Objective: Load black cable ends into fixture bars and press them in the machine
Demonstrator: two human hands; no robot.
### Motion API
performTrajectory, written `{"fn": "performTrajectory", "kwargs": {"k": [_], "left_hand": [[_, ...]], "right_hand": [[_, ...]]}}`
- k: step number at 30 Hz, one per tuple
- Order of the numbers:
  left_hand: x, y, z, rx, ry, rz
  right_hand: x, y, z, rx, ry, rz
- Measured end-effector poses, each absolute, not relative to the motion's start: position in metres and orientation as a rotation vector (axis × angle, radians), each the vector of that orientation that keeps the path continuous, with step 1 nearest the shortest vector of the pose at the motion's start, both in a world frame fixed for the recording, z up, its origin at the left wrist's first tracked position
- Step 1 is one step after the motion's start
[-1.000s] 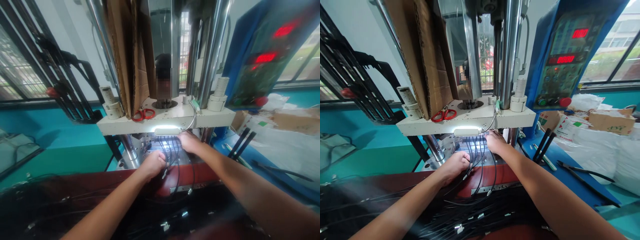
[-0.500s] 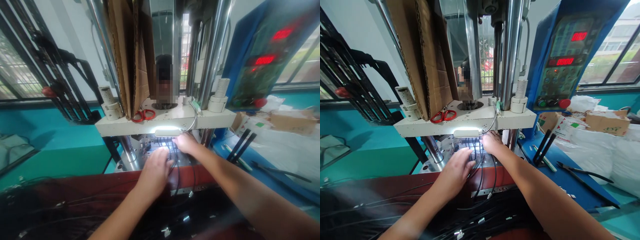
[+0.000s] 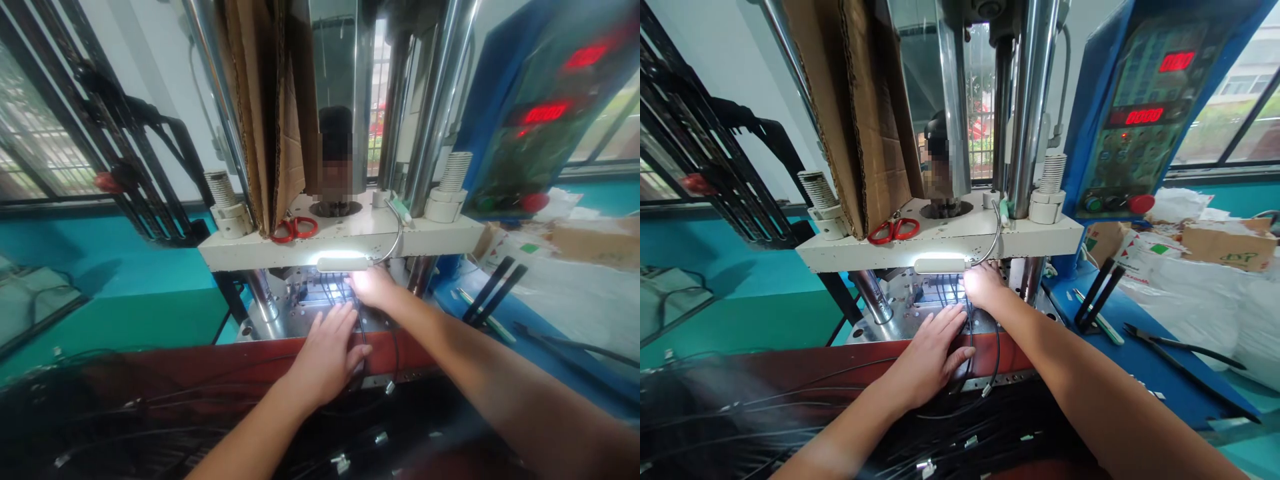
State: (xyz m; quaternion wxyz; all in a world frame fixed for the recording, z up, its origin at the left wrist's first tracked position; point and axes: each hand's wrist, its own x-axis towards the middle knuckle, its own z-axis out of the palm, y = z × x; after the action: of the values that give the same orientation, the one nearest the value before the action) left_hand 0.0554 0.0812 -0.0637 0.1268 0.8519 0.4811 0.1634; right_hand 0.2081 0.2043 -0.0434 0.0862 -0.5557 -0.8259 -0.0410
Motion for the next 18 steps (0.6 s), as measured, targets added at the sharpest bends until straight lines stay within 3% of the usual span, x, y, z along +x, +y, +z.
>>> {"fn": "performTrajectory", "kwargs": {"k": [18], "left_hand": [[0.050,0.084,-0.062,2.461,1.343,0.741]], "right_hand": [[0.188,0.210,-0.044,-1.652,-2.501,-0.149]]}}
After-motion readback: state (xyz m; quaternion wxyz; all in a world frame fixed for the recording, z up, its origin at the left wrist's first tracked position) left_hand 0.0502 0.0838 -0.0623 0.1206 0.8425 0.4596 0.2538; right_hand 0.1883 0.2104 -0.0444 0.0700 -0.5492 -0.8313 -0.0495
